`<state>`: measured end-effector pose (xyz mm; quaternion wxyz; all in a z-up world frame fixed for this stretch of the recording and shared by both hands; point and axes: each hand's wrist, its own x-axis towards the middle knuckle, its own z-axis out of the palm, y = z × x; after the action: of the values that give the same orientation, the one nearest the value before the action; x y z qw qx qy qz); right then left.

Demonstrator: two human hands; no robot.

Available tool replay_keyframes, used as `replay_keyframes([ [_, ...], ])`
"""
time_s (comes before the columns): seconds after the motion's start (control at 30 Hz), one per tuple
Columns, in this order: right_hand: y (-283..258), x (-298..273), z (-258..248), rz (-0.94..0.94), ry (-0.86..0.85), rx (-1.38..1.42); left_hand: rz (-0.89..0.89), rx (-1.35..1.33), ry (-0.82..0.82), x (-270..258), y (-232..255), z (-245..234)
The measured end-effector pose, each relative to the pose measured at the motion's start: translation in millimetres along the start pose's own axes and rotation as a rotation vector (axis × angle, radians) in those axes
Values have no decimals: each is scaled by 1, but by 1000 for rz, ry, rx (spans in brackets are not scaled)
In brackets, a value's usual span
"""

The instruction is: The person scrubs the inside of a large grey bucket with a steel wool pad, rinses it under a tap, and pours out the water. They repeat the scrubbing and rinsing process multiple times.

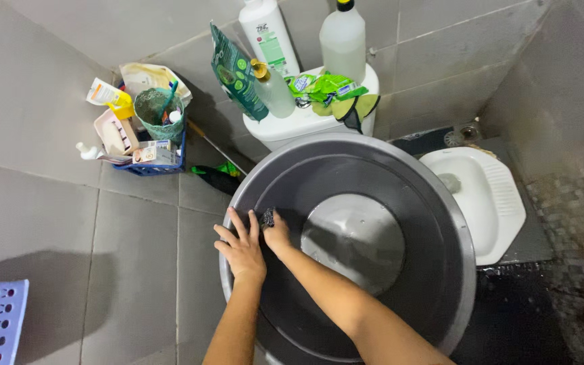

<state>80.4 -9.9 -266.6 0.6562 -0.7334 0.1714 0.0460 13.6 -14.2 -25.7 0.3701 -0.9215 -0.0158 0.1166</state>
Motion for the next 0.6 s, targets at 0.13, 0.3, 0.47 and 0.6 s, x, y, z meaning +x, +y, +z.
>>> replay_keyframes([
  [0.13, 6, 0, 8, 4, 52, -6, -26, -21, 2, 4, 8, 15],
  [0.3, 11, -15, 12, -108, 143, -12, -73, -97, 145, 8, 14, 29],
  [0.47, 22, -13, 15, -169, 173, 45, -106, -91, 188, 11, 15, 36],
  [0.6, 41, -2, 6, 29, 67, -109, -90, -103, 172, 8, 15, 38],
])
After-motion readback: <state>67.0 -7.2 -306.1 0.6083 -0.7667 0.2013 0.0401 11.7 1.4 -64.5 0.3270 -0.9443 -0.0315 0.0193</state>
